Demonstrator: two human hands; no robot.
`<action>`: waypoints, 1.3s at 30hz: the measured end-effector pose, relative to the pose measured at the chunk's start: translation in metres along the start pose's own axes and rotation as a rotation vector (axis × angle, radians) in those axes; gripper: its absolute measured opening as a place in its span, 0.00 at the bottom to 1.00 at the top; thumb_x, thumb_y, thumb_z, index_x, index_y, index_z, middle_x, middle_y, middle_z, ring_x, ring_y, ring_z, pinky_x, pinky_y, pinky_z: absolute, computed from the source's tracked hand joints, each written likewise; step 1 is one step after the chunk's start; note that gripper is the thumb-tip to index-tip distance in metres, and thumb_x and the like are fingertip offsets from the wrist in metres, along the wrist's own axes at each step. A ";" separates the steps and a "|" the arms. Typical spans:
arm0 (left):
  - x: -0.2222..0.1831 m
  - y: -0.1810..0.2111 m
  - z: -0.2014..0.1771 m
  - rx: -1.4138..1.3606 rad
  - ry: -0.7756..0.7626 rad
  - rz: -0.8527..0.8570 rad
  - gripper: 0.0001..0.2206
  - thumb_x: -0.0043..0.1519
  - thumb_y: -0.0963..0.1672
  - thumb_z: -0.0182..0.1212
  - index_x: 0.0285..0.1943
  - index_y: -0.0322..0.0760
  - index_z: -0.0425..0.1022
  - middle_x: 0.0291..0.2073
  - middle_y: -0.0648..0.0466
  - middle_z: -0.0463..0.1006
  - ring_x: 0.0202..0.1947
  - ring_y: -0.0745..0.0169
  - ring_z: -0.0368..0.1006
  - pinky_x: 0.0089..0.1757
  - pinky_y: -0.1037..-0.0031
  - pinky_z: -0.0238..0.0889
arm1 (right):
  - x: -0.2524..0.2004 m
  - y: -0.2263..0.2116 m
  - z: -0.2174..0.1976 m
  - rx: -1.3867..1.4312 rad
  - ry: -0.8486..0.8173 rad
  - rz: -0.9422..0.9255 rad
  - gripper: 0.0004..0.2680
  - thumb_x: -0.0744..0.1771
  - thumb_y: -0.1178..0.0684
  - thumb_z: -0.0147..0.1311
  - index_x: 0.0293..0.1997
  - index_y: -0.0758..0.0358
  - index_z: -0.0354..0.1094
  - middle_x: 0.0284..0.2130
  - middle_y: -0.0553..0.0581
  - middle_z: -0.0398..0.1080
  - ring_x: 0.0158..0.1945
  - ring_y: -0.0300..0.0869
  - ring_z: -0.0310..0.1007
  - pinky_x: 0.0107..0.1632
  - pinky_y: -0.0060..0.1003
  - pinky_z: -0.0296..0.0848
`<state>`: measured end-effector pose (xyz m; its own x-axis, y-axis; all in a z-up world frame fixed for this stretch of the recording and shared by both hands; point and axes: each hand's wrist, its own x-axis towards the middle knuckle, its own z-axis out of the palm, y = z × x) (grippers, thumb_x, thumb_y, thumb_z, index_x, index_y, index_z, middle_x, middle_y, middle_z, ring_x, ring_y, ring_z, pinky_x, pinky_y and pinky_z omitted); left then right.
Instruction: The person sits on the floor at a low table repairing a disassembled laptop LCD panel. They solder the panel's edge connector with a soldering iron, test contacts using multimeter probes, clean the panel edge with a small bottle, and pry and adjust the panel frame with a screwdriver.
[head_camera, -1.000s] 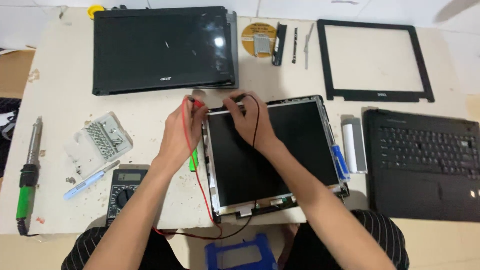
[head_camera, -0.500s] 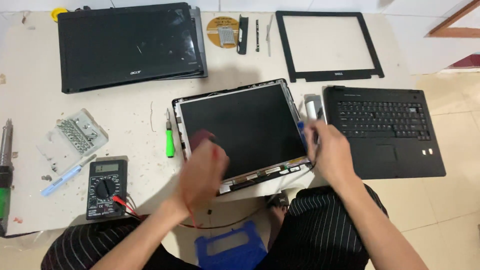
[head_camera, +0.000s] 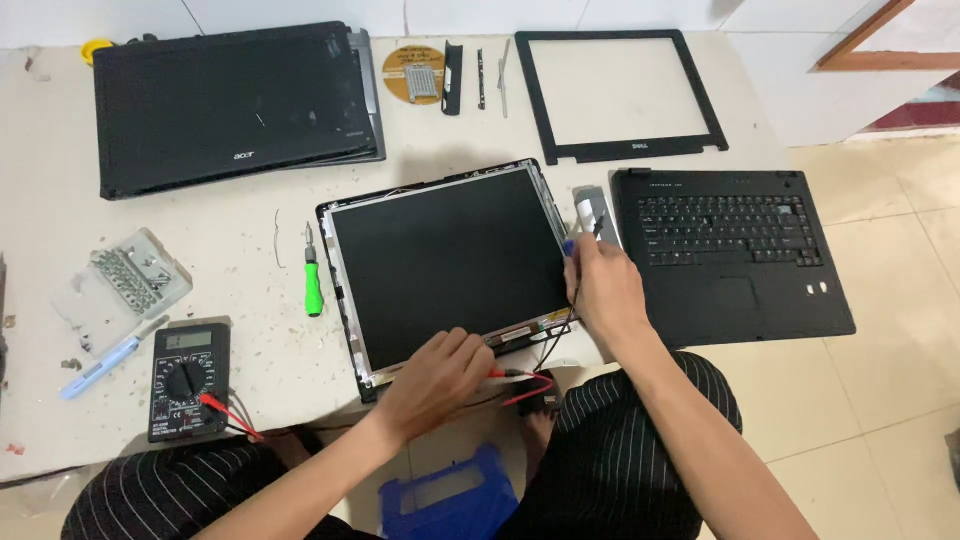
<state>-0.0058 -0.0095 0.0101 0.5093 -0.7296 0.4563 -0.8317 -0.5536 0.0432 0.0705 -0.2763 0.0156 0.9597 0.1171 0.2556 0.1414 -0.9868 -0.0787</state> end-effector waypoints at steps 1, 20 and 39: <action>-0.003 0.000 0.003 0.002 0.000 0.002 0.08 0.66 0.44 0.50 0.35 0.38 0.62 0.30 0.54 0.64 0.33 0.54 0.65 0.33 0.70 0.59 | 0.002 -0.003 -0.006 0.001 0.003 0.001 0.05 0.65 0.52 0.53 0.37 0.60 0.63 0.25 0.61 0.69 0.33 0.58 0.74 0.34 0.49 0.74; -0.026 -0.020 -0.021 0.065 0.055 -0.112 0.10 0.57 0.32 0.54 0.30 0.36 0.63 0.23 0.52 0.62 0.24 0.61 0.56 0.27 0.74 0.52 | 0.006 -0.013 -0.048 0.312 -0.043 0.157 0.07 0.69 0.47 0.46 0.42 0.56 0.67 0.25 0.61 0.70 0.26 0.56 0.68 0.26 0.49 0.64; 0.036 -0.041 -0.006 -0.068 0.369 -0.298 0.09 0.58 0.45 0.59 0.45 0.58 0.78 0.36 0.53 0.69 0.23 0.54 0.69 0.32 0.67 0.61 | -0.035 -0.026 -0.043 1.151 -0.030 0.583 0.07 0.66 0.59 0.46 0.44 0.65 0.70 0.19 0.60 0.73 0.20 0.41 0.67 0.29 0.34 0.68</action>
<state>0.0453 -0.0110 0.0303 0.6255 -0.3454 0.6996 -0.6802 -0.6807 0.2721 0.0225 -0.2598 0.0496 0.9531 -0.2789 -0.1177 -0.1857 -0.2314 -0.9550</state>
